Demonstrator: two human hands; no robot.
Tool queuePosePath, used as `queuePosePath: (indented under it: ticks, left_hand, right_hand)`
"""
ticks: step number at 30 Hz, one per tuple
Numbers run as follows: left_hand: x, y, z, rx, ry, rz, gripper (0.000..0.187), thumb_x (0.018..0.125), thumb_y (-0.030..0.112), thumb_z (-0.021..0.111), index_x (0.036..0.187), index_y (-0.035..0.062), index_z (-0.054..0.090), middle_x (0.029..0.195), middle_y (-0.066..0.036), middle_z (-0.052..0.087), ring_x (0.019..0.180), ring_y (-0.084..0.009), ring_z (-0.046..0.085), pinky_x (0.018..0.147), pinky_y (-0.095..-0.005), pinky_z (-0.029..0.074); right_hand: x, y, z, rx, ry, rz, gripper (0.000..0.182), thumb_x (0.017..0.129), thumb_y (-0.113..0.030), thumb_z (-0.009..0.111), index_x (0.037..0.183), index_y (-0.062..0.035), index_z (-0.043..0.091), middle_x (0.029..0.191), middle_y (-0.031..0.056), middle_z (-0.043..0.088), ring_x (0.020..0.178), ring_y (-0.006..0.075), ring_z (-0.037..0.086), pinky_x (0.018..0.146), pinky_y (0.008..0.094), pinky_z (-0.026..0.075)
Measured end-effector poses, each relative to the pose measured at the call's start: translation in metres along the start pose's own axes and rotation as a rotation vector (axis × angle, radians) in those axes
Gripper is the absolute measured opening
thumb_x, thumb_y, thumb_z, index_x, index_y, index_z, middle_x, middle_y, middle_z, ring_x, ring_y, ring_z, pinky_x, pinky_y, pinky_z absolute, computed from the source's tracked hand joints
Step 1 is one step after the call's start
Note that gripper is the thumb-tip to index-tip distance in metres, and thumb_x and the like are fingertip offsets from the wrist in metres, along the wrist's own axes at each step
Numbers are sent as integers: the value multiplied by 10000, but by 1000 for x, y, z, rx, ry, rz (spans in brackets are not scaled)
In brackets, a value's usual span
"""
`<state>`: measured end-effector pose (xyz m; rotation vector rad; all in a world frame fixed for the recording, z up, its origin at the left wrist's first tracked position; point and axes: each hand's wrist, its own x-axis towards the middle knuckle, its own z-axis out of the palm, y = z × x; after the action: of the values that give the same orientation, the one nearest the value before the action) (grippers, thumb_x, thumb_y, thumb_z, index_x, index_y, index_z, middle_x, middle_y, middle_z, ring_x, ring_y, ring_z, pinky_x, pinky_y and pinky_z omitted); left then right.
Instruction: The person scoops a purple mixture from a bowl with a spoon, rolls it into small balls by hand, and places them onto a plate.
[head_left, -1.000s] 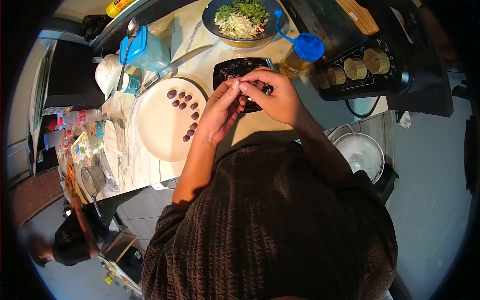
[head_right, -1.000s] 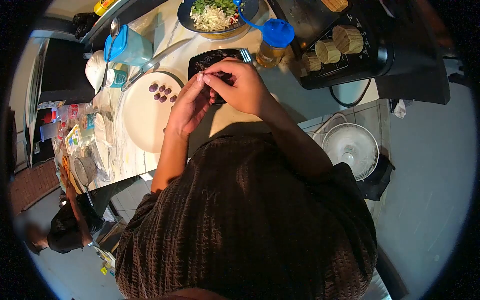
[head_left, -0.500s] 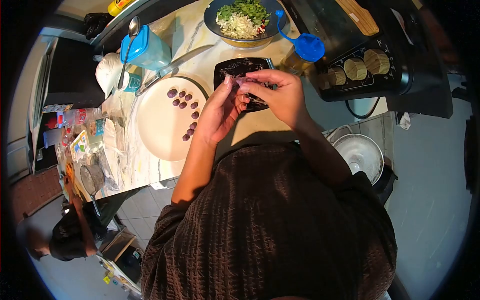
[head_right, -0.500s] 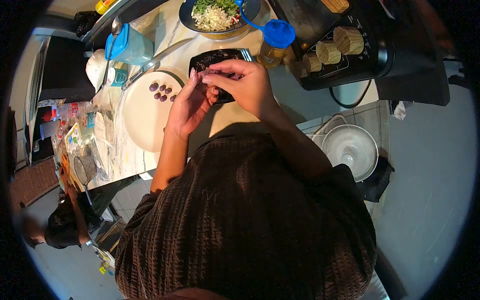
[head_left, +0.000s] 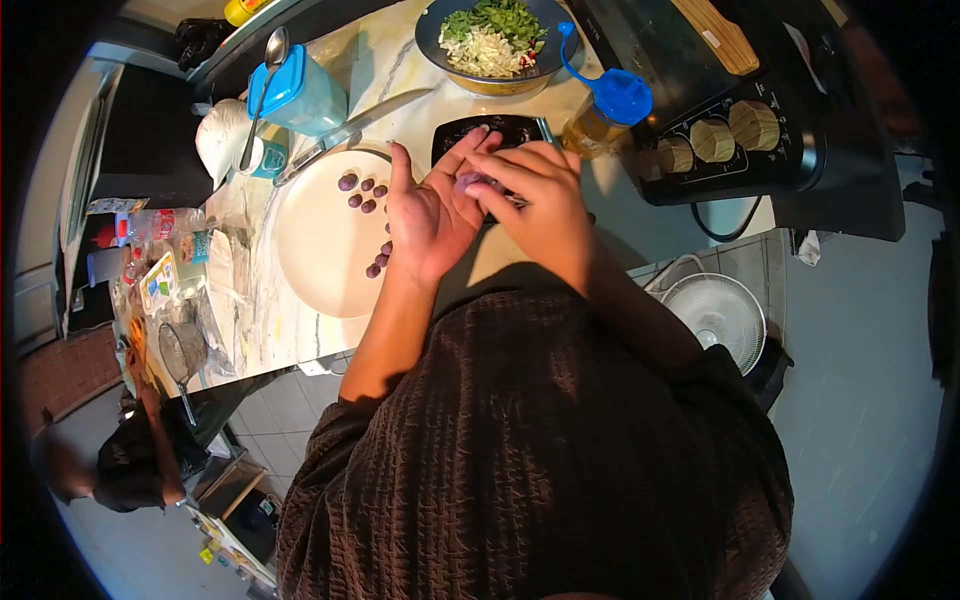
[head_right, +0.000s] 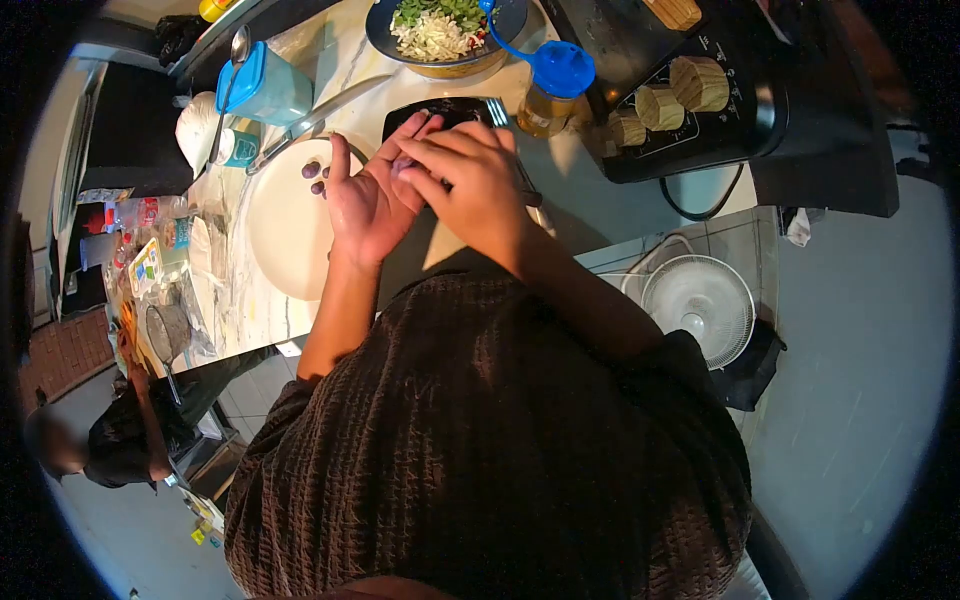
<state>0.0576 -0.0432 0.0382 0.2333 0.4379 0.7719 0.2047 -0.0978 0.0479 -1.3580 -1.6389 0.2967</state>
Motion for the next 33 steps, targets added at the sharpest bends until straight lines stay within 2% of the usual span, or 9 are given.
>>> queuePosePath:
  ticks: [2,3,9,15,20,23,25,30,33]
  left_hand:
    - [4,0,-9,-260,-279,-27,1008,936,772,249,1514,-53,280,1542,-212,372,1397,-322,397,1181,-445,297]
    - [-1,-3,13,-113,-100,36,1002,932,778,274,1514,-37,292,1521,-188,399,1391,-332,394,1182,-441,303]
    - [-3,-1,11,-153,-95,86,1034,905,807,297,1530,-16,267,1532,-181,386,1424,-330,356,1195,-448,279]
    - [-9,-12,10,-35,-26,16,1028,895,819,311,1516,0,303,1504,-156,418,1400,-289,392,1172,-427,314]
    - [-6,-1,11,-128,-43,157,1075,878,838,311,1519,-24,289,1535,-197,391,1417,-332,382,1187,-453,290]
    - [-14,-14,17,68,-73,102,1117,860,865,273,1515,-39,292,1538,-181,392,1415,-311,385,1192,-438,279]
    - [-15,-17,19,222,-104,46,1127,856,871,260,1515,-43,293,1541,-174,390,1414,-305,384,1195,-436,271]
    - [-6,-4,18,59,-27,223,1180,828,888,309,1525,-63,255,1576,-187,324,1444,-296,328,1210,-414,237]
    - [-14,-11,22,163,-95,271,1206,813,895,335,1543,-56,209,1613,-164,263,1460,-283,302,1218,-401,210]
  right_hand:
    - [-3,-7,1,-163,-12,-29,298,841,-186,711,1132,-124,733,1021,46,720,991,210,625,872,387,403]
    - [-4,-7,2,-141,-31,-64,318,850,-158,693,1165,-128,721,1028,38,724,1004,202,630,878,374,387]
    - [-7,-13,0,-190,-116,-152,343,854,-191,673,1184,-105,706,1205,17,696,1160,208,580,953,413,321]
    - [-6,-13,-2,-268,-242,-86,598,909,-400,619,1396,-65,532,1535,64,438,1370,324,378,1024,484,247]
    - [-14,-14,-9,-224,-335,-133,692,909,-442,610,1452,-39,463,1563,81,398,1422,341,323,1069,499,214]
    - [-12,-6,-7,-227,-234,51,794,908,-438,592,1548,-54,321,1582,119,369,1452,366,276,1100,476,171]
    - [-8,-6,-4,-167,-227,-9,797,907,-464,597,1532,-42,340,1575,123,374,1442,374,288,1088,502,182]
    - [-19,-12,-7,-166,-377,-162,803,910,-512,593,1524,-49,361,1565,126,386,1453,369,274,1077,521,177]
    - [-13,0,-2,-154,-217,-30,823,903,-524,600,1527,-47,356,1561,129,392,1453,365,274,1077,520,177]
